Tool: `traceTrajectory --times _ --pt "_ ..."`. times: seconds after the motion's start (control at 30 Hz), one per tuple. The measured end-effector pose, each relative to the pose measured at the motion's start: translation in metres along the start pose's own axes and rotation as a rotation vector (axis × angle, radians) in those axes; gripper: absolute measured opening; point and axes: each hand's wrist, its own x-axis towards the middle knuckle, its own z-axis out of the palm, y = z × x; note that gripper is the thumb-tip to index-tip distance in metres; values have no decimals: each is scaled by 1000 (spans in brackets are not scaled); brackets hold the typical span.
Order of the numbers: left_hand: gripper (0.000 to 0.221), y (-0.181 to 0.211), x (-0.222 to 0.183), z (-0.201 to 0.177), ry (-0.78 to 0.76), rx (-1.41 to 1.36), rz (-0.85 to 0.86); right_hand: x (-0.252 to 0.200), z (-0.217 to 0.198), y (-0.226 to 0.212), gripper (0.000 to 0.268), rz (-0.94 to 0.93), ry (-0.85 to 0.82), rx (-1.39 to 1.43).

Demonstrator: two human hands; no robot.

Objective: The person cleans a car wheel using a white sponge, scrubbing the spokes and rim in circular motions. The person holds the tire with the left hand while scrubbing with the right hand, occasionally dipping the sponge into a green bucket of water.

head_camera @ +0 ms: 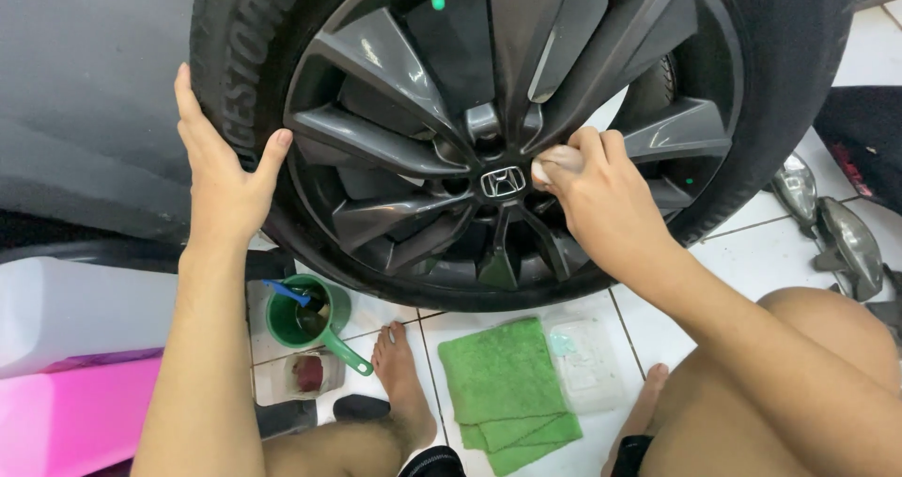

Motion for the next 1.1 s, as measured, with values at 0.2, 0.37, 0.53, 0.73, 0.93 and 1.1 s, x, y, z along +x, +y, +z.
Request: traceTrajectory --times 0.2,0.37,0.53,0.73,0.93,1.1 --pt "89 -3 0 0 19 10 15 -14 -15 20 19 28 -85 4" --pt "89 -3 0 1 24 -1 21 -29 -24 38 48 51 -19 -15" --pt "90 -7 0 1 27 8 25 -21 -13 29 35 81 52 161" --pt "89 -3 0 2 27 4 9 -16 5 29 39 67 165 293" --pt "91 -2 0 0 28 18 -25 -19 15 11 39 -74 152 261" --pt "91 -1 -2 -2 30 4 -37 -20 23 -3 37 -122 234 164"
